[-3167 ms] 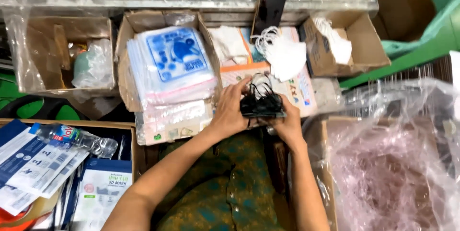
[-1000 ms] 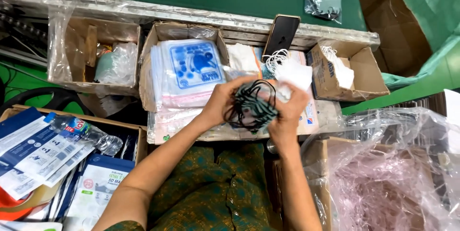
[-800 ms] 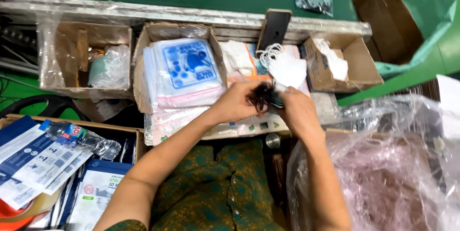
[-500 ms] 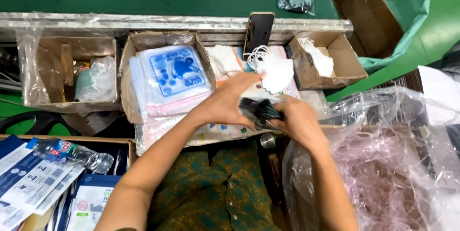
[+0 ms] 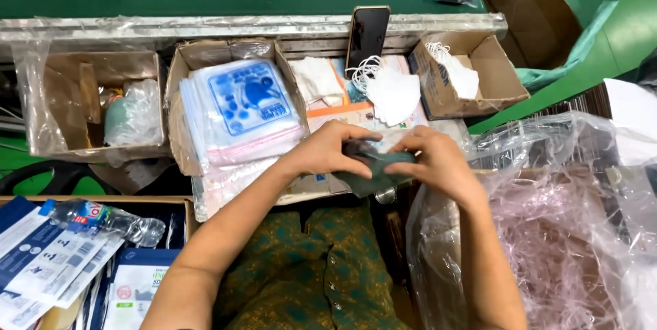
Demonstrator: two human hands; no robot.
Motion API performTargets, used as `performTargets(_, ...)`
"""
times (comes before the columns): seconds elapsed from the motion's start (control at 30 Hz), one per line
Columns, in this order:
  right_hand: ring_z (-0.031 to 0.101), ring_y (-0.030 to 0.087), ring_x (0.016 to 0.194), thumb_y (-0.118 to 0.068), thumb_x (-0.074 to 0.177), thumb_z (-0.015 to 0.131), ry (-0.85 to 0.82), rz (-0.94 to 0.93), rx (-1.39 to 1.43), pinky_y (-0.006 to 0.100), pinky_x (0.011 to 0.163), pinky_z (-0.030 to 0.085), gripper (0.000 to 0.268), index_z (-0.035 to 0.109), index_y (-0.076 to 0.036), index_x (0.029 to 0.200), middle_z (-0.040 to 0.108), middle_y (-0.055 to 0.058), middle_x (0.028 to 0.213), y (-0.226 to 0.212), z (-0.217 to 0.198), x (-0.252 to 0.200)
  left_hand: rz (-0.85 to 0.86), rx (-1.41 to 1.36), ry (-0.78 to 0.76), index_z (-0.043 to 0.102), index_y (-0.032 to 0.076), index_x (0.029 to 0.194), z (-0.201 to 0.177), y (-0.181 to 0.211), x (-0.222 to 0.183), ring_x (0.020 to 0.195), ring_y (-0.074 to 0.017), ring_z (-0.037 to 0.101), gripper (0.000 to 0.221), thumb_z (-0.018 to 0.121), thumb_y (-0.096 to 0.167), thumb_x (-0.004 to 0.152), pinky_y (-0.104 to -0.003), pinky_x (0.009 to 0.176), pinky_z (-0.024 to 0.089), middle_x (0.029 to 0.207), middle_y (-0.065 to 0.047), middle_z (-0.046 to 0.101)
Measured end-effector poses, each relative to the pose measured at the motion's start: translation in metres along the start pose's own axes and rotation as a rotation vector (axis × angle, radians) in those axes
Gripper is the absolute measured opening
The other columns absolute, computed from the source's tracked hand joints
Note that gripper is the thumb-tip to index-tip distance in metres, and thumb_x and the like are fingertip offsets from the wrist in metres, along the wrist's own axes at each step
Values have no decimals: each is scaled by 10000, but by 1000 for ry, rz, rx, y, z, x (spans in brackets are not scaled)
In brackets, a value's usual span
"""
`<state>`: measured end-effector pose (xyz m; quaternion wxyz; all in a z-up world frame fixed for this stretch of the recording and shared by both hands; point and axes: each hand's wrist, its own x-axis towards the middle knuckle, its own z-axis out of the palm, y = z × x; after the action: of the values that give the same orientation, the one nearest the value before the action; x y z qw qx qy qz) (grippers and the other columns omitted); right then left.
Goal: Packing face masks into plastic bags and organizing them on a factory production line.
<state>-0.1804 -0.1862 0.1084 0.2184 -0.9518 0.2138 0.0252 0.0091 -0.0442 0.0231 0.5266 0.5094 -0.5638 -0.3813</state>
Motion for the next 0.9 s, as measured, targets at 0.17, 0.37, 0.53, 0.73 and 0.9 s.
performTargets(0.17,661,279,865,-263,639,912,82,-97,113,406,757,510,325,816,-101,904,697,114,899,-2,11,1,-79,-143,-50,681,8,1305,11,-4,5,987,-116,709,563,856,107,779,-267,884,572,1112,-95,782)
performTargets(0.37,640,242,856,-271,699,905,9,-10,88,376,784,501,281,812,-154,937,685,68,903,-2,11,-4,-123,-211,52,640,6,1379,25,-16,-1,1012,-122,744,554,780,27,844,-269,921,614,1146,-101,777)
performTargets(0.53,605,234,973,-196,838,864,656,-165,65,380,823,493,195,801,-170,1021,668,49,1045,-10,6,-25,-93,-480,152,464,45,1543,24,5,-10,1032,-115,691,687,696,-37,901,-265,922,592,1309,-74,670)
performTargets(0.73,578,221,1001,-148,886,852,873,-279,-267,401,899,412,178,802,-150,1056,682,15,1038,-24,22,-22,-85,-522,81,373,133,1640,42,-1,-13,1002,-76,630,812,676,-63,912,-230,922,550,1327,-93,638)
performTargets(0.9,592,196,937,-123,856,845,933,-283,-323,385,894,400,173,791,-136,1020,699,-10,940,-11,38,-14,-92,-364,40,381,200,1616,52,11,-19,874,-70,560,792,673,-58,926,-233,807,531,1314,-48,649)
